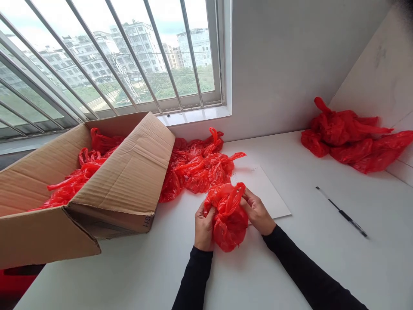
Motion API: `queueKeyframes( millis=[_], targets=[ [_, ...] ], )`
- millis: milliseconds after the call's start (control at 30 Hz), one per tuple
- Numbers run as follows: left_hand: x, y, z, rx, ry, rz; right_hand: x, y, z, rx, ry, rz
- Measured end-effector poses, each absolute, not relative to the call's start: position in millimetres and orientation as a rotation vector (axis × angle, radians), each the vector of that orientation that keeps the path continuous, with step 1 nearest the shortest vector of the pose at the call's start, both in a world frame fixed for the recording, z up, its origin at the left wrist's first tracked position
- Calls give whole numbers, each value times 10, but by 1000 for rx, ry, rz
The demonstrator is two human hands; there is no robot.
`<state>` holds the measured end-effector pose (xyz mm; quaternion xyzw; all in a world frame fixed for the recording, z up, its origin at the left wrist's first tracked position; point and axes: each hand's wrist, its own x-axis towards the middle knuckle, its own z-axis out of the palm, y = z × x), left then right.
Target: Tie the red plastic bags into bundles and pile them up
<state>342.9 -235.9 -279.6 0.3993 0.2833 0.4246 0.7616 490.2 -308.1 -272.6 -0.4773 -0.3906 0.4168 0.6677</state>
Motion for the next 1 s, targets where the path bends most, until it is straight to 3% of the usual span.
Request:
queueKeyframes(
  millis=[200,533,1000],
  targets=[
    [3419,-2369,-2715,813,592,933,4874,-3077,-2715,-1057,-955,1020],
    [3420,-2432,-2672,973,494,626,4982,-3059,-2818,-990,-644,910],
    [3398,-2367,-2696,1178,434,606,5003,-3071,-2780,-880,-645,1087]
  ],
)
